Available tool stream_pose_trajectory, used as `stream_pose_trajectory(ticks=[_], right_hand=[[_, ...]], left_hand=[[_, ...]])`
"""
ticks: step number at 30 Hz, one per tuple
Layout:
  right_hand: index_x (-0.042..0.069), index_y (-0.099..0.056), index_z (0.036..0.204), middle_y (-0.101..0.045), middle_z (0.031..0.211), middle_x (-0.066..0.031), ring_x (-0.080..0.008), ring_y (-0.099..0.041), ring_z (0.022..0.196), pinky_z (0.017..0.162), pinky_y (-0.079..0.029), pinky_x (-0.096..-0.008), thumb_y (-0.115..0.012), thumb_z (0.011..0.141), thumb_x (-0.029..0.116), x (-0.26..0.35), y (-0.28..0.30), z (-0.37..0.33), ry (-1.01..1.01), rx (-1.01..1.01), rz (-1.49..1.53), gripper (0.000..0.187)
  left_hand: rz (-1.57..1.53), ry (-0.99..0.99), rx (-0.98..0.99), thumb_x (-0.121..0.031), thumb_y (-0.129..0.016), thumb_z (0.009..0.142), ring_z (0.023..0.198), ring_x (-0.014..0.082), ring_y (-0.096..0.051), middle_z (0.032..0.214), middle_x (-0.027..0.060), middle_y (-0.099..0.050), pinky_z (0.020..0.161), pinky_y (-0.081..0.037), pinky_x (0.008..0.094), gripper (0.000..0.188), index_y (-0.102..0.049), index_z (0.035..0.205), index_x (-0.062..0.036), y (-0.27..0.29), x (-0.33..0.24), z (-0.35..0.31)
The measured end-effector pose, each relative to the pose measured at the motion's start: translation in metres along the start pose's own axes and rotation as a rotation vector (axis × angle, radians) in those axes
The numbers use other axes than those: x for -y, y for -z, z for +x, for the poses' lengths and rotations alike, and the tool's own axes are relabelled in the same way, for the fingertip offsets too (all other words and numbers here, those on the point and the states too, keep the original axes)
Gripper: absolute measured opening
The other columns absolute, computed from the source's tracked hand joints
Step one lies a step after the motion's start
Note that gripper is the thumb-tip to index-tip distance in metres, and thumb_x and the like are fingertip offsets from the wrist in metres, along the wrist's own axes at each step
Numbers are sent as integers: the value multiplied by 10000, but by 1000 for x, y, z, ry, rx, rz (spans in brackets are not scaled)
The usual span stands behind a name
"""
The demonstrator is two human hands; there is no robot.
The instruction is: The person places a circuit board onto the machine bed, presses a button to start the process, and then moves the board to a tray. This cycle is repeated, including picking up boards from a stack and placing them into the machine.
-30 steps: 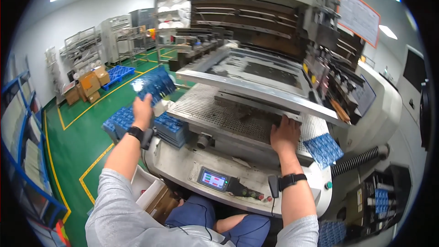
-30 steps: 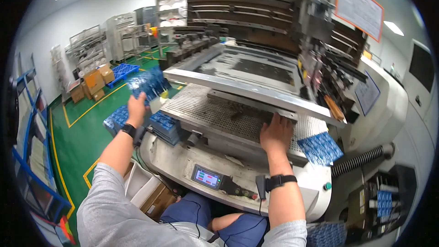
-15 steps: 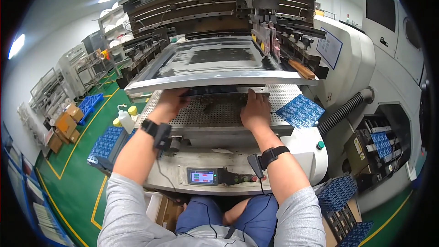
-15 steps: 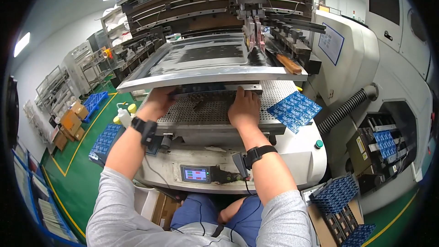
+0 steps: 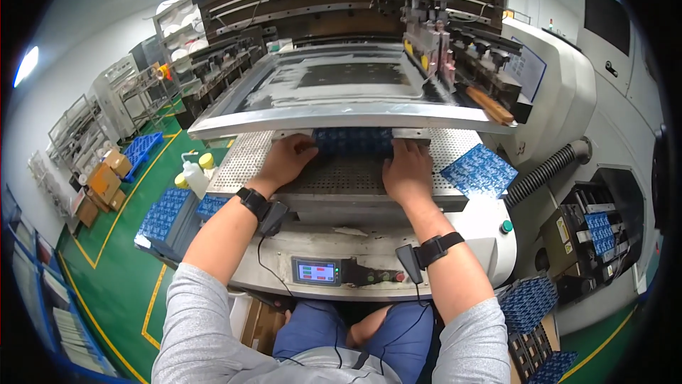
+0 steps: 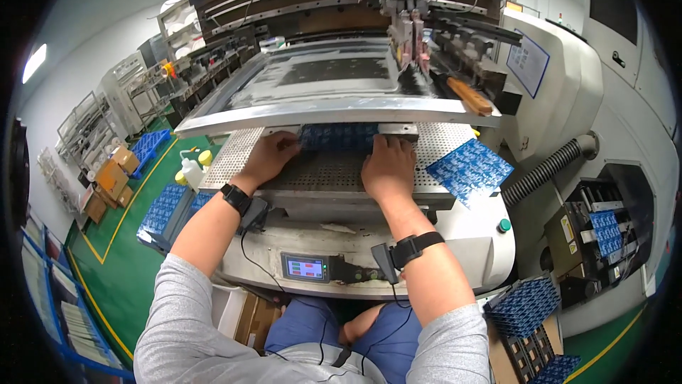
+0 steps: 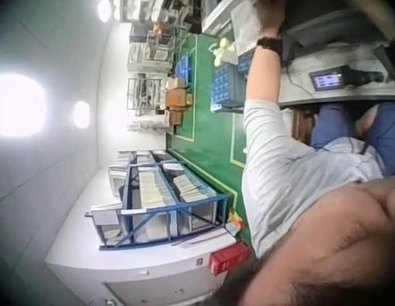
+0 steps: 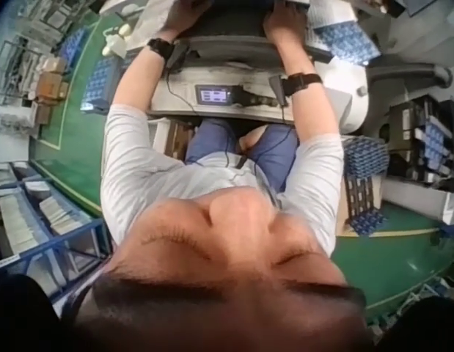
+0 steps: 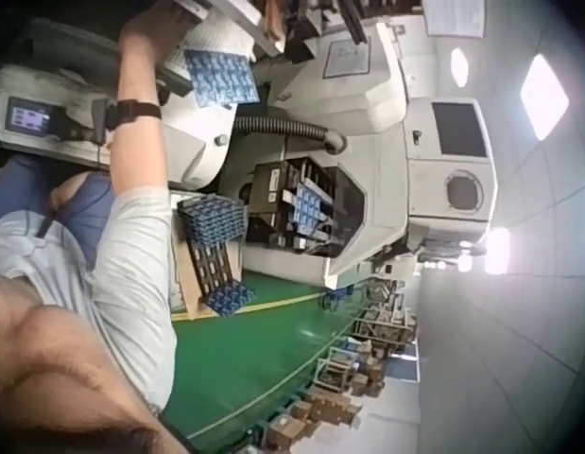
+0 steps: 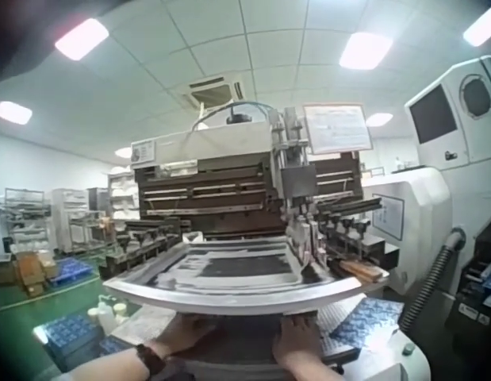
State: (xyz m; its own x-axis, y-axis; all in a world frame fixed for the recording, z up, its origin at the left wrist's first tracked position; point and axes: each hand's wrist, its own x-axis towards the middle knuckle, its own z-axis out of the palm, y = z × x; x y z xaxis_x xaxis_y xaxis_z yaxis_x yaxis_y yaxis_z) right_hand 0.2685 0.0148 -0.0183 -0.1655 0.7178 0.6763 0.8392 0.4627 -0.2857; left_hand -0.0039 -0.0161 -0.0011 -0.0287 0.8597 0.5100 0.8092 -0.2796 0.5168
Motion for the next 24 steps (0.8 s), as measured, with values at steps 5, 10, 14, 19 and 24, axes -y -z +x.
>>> stream_pose_trajectory(ticks=[5, 10, 14, 19, 24], right_hand=[[33, -612, 1156, -601, 1151, -187, -392, -511, 1134, 978, -412, -490, -634, 812, 147, -1, 1, 3, 55, 10, 38, 363], [38, -638, 1142, -615, 1133, -179, -390, -526, 1112, 964, -432, -477, -647, 814, 143, -1, -3, 1, 83, 9, 22, 345], [48, -645, 1150, -612, 1140, -164, -378, -521, 1124, 968, -430, -469, -646, 822, 152, 0, -5, 0, 76, 23, 28, 344], [53, -648, 1152, -604, 1157, -151, -371, -517, 1132, 981, -422, -463, -639, 831, 151, 1, -3, -1, 58, 39, 11, 335], [58, -645, 1160, -603, 1169, -143, -374, -513, 1138, 993, -413, -464, -635, 835, 153, 1, -4, 0, 47, 53, -2, 338]], left_hand=[[14, -52, -7, -165, -680, 858, 840, 254, -668, 931, 131, -703, 764, -519, 340, 211, -694, 1038, -54, 2, -3, 2], [29, -57, 20, -185, -668, 866, 864, 279, -665, 1028, 147, -685, 784, -523, 356, 231, -693, 1057, -57, -1, 0, 1], [45, -29, 44, -211, -670, 864, 877, 285, -659, 1041, 150, -678, 794, -521, 360, 251, -693, 1067, -65, 0, 0, -1], [65, -31, 63, -230, -671, 863, 889, 292, -657, 1062, 151, -666, 805, -522, 363, 275, -686, 1093, -80, 1, -4, -2], [96, -59, 59, -253, -673, 860, 903, 293, -654, 1108, 146, -651, 815, -521, 370, 302, -678, 1116, -92, 2, -4, -4]])
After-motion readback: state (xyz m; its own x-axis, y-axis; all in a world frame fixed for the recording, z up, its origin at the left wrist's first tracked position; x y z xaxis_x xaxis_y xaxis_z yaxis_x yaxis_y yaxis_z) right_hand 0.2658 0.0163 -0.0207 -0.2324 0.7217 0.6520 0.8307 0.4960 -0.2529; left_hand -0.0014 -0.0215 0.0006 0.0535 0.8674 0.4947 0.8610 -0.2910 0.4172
